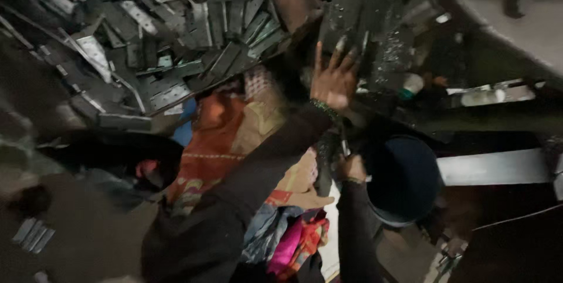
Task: The person holds a flat metal bracket plate steady on the work surface with one hand and repeatedly runs a file over its edge with the other hand, working the piece throughout the clip. A large pile of similar punched metal brackets sits beside the work area.
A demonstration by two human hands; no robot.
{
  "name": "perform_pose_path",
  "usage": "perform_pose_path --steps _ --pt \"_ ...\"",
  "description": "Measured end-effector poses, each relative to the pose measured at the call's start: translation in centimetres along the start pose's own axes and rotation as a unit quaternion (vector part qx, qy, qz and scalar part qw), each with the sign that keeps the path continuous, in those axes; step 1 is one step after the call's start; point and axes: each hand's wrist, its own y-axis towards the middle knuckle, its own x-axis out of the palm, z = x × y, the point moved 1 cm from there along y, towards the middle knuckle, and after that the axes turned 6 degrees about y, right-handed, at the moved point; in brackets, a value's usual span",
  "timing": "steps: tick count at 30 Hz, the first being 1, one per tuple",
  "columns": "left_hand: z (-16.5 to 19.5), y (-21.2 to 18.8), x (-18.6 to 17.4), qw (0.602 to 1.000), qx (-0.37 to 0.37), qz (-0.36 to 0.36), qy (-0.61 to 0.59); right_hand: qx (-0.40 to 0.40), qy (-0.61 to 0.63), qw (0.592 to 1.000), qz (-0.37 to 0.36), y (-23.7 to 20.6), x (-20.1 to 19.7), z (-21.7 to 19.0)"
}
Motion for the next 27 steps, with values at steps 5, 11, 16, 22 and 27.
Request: perform_pose_path --steps 5,11,16,22,27 --pt "0.2 0.8 -0.4 1.000 -0.001 0.001 -0.021 -0.049 -0.015 0.997 -0.055 0.8 -6.7 0.5" --pt "1.0 2.6 0.4 0.999 -0.037 0.010 -0.009 -0.029 -0.004 1.000 -0.008 -1.0 -7.8 0.3" --pt "0.6 2.5 0.4 0.998 -0.031 0.044 0.012 -0.009 -0.003 1.000 -0.010 -0.5 0.2 0.6" --pt "0.2 3.8 1.9 0.996 -0.041 -0.014 0.082 -0.095 0.054 0.993 -0.048 0.9 -8.2 0.4" --pt "-0.2 5.8 3.1 0.997 0.003 -0.042 0.059 -0.042 0.012 0.999 -0.015 -2.2 -12.5 -2.6"
